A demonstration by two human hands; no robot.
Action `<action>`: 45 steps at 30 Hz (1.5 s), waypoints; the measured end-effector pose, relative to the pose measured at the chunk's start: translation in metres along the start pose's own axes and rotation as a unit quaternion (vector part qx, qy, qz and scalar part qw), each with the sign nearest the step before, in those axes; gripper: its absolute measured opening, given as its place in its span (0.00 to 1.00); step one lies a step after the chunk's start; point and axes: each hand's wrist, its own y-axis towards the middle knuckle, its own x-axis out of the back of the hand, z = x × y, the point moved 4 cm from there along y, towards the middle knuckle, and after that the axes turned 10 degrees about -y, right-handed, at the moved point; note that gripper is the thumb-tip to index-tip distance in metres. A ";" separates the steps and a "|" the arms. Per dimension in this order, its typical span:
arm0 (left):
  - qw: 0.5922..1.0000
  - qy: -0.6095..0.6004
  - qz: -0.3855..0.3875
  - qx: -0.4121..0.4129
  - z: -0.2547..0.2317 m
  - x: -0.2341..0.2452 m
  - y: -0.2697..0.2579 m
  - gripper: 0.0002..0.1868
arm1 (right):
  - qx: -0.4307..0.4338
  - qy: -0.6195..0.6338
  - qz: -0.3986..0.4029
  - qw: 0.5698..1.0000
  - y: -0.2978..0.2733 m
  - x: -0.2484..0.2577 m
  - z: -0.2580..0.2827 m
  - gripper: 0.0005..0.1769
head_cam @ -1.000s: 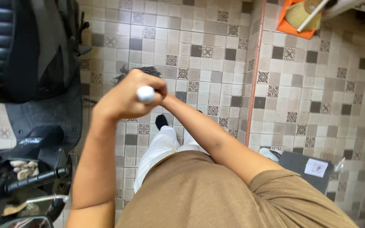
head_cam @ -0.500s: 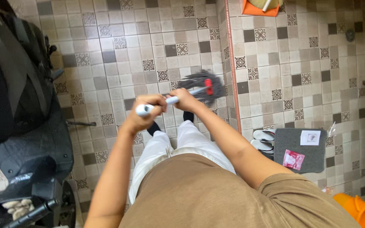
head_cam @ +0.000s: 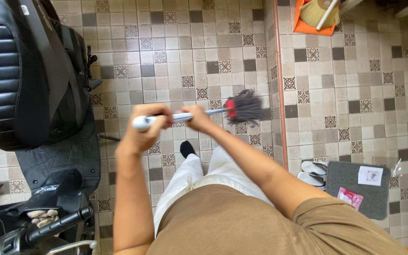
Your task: The person cleans the floor by first using a dry mop to sweep dust and debris in a tiled area near a motorcycle and bicycle, then dips the mop into a bucket of water to wet and wring it out by hand before continuing to mop the floor.
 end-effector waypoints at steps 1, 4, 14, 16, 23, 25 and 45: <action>1.000 0.012 -0.008 0.001 -0.016 0.010 -0.008 0.09 | 0.021 0.032 0.002 0.999 0.005 -0.007 0.025 0.04; 0.996 0.064 -0.047 0.032 -0.058 0.025 -0.031 0.09 | 0.104 0.163 0.031 0.981 0.012 -0.027 0.088 0.13; 0.983 0.175 0.010 -0.057 -0.036 -0.034 -0.025 0.04 | 0.048 0.334 0.153 0.929 0.025 -0.096 0.103 0.09; 0.983 0.162 0.040 -0.072 -0.027 -0.051 -0.025 0.04 | 0.057 0.338 0.154 0.927 0.010 -0.079 0.098 0.09; 0.971 0.140 0.110 -0.159 -0.070 -0.109 -0.043 0.06 | 0.099 0.305 0.129 0.938 -0.045 -0.012 0.070 0.08; 0.970 0.095 0.120 -0.188 -0.087 -0.126 -0.046 0.06 | 0.113 0.287 0.116 0.944 -0.068 0.012 0.063 0.07; 0.998 -0.029 0.042 0.038 0.047 -0.280 -0.117 0.08 | 0.034 -0.101 -0.088 0.990 -0.258 0.076 -0.142 0.20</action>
